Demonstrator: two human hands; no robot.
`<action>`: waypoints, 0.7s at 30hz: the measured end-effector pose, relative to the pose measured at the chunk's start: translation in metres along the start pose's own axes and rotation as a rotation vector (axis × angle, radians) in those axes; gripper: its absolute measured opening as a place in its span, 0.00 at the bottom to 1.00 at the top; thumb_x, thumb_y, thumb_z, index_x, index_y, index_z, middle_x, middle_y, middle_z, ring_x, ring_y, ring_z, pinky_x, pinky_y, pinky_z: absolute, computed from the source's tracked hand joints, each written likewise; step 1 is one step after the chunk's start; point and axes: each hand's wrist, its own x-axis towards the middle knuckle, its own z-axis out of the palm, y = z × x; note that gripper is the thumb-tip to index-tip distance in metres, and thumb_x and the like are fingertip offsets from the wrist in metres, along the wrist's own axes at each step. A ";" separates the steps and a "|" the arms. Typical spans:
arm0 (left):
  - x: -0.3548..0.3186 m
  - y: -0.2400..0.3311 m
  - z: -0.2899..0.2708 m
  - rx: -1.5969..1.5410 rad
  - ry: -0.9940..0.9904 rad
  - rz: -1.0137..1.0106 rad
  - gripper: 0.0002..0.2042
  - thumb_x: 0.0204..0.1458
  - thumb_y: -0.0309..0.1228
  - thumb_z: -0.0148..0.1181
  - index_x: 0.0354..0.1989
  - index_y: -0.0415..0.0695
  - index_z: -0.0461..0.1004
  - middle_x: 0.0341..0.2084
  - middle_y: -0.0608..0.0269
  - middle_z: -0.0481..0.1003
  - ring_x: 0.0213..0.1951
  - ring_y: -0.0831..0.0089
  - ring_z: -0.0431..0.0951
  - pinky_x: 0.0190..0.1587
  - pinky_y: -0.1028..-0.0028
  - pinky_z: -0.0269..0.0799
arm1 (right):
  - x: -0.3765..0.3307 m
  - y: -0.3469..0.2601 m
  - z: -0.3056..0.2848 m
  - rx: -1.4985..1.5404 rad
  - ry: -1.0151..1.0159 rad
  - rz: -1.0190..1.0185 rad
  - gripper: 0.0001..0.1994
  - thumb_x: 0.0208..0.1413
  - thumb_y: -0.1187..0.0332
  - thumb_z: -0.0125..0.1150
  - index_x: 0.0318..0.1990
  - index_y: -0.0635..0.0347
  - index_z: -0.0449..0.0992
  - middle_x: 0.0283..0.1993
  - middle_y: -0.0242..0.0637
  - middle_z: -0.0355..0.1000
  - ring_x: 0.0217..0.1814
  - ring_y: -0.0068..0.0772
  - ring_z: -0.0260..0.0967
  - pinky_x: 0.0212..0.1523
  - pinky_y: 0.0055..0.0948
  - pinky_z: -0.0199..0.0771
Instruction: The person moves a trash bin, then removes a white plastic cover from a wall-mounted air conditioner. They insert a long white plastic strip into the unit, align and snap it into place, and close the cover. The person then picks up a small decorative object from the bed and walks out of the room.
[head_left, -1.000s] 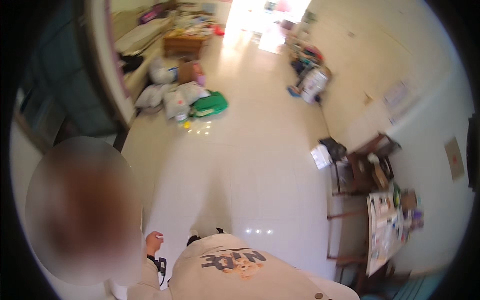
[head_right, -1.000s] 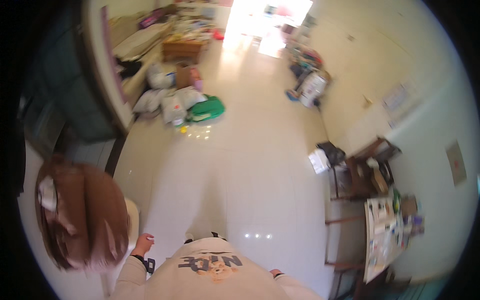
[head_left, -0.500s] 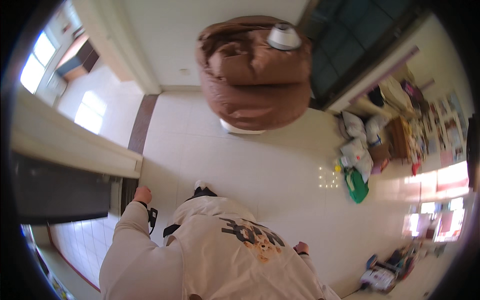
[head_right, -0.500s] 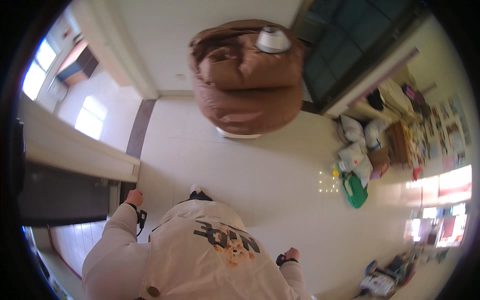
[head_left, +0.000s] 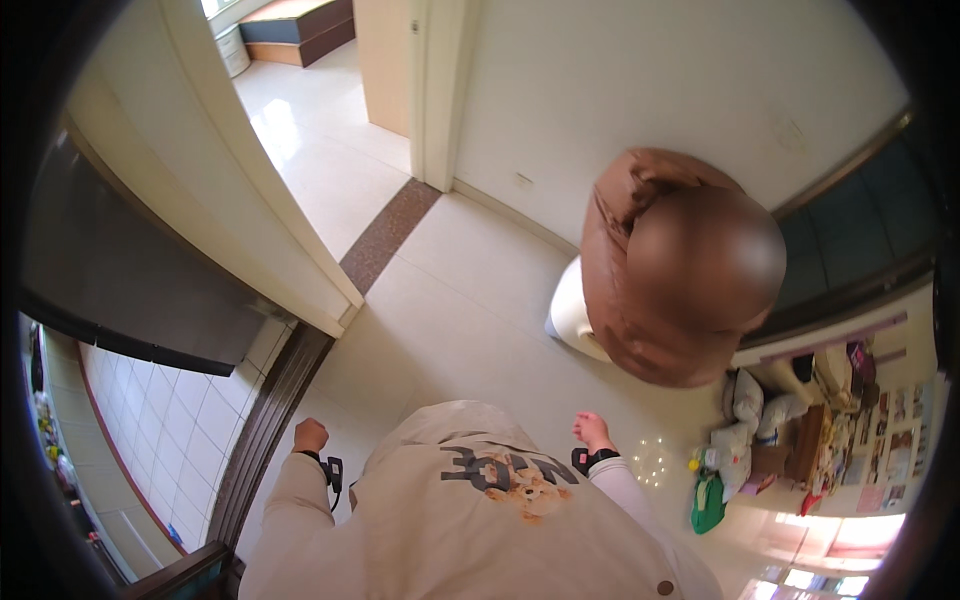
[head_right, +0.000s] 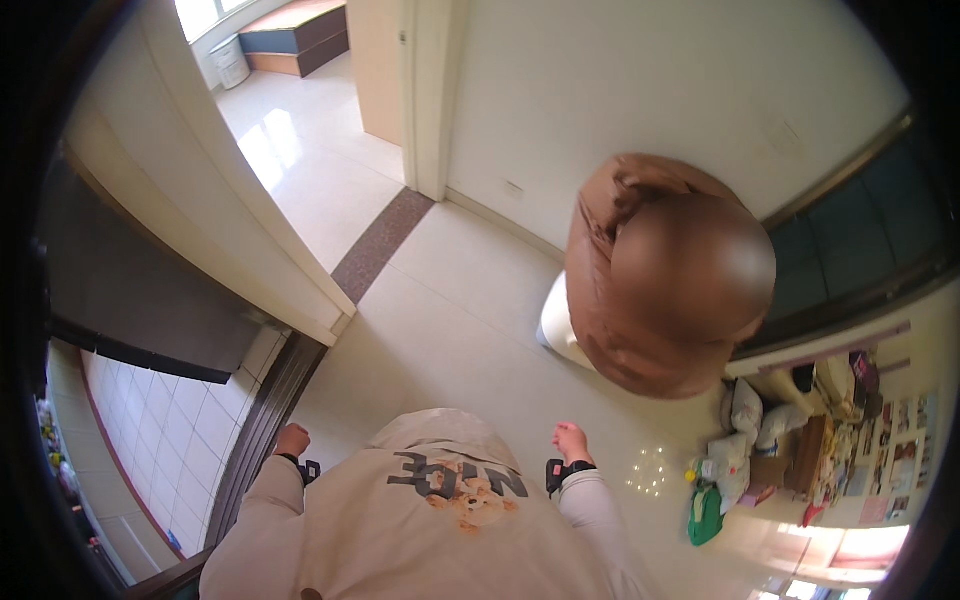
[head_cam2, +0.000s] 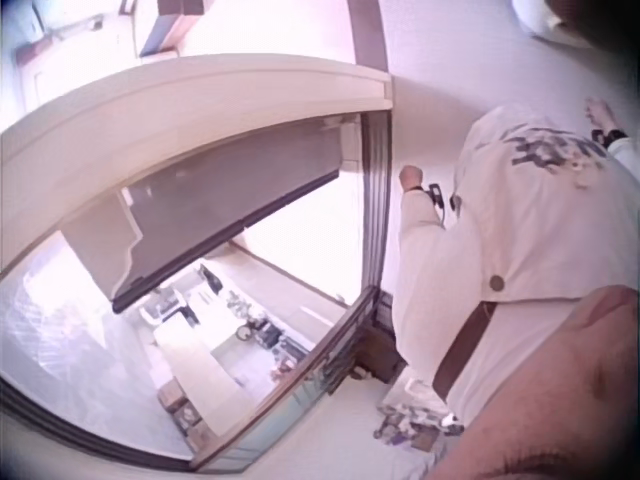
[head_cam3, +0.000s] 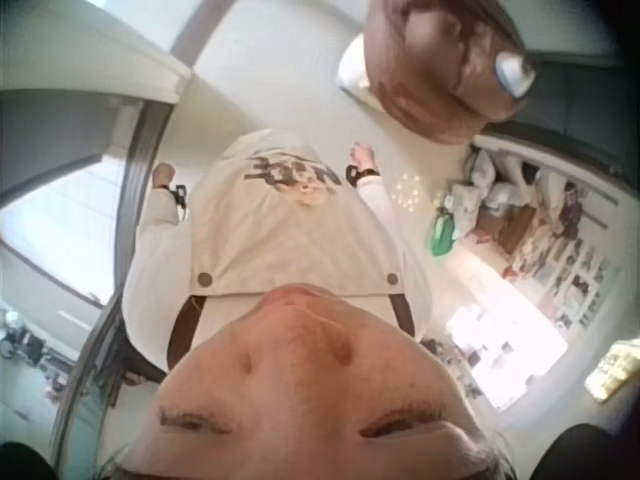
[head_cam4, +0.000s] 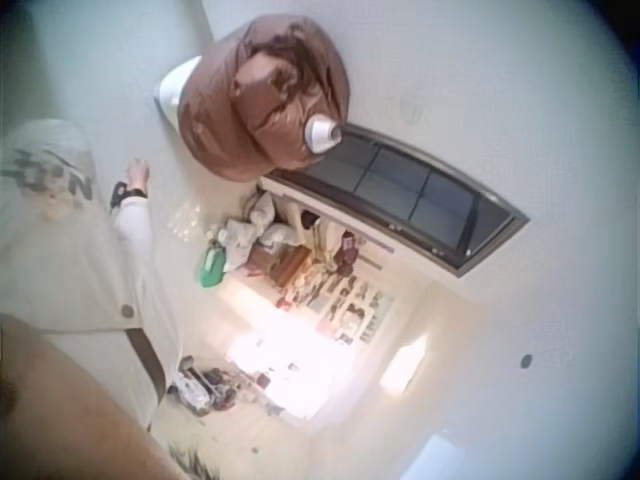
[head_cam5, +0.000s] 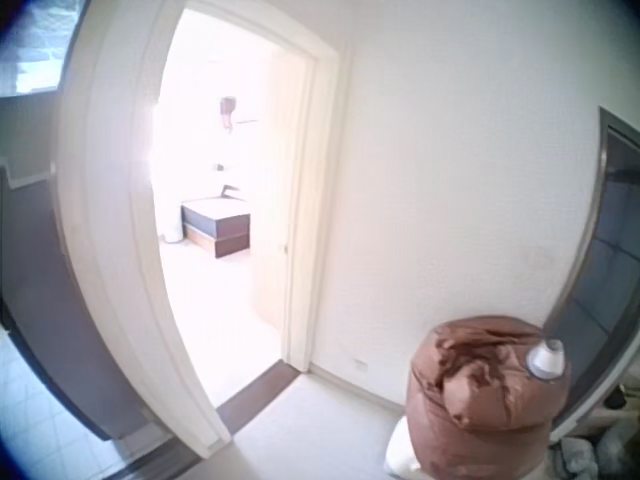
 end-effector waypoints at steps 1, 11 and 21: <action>0.006 -0.006 -0.008 -0.067 -0.012 -0.047 0.07 0.43 0.30 0.56 0.28 0.45 0.80 0.32 0.50 0.78 0.40 0.56 0.78 0.45 0.64 0.73 | 0.005 -0.015 0.018 -0.102 -0.023 0.013 0.12 0.52 0.68 0.53 0.44 0.59 0.73 0.27 0.30 0.71 0.23 0.23 0.67 0.22 0.23 0.66; 0.142 0.075 -0.057 -0.215 -0.038 0.050 0.13 0.37 0.28 0.60 0.35 0.46 0.78 0.38 0.50 0.77 0.45 0.55 0.74 0.51 0.66 0.69 | 0.098 -0.159 0.071 -0.367 -0.090 0.158 0.11 0.54 0.65 0.54 0.43 0.57 0.72 0.30 0.30 0.69 0.28 0.24 0.67 0.24 0.26 0.66; 0.386 0.280 -0.267 -0.553 0.022 -0.086 0.15 0.41 0.28 0.57 0.41 0.42 0.76 0.41 0.50 0.76 0.47 0.56 0.74 0.51 0.65 0.69 | 0.377 -0.584 0.240 -0.979 -0.450 -0.226 0.12 0.51 0.61 0.54 0.36 0.59 0.76 0.27 0.35 0.71 0.26 0.29 0.68 0.25 0.32 0.67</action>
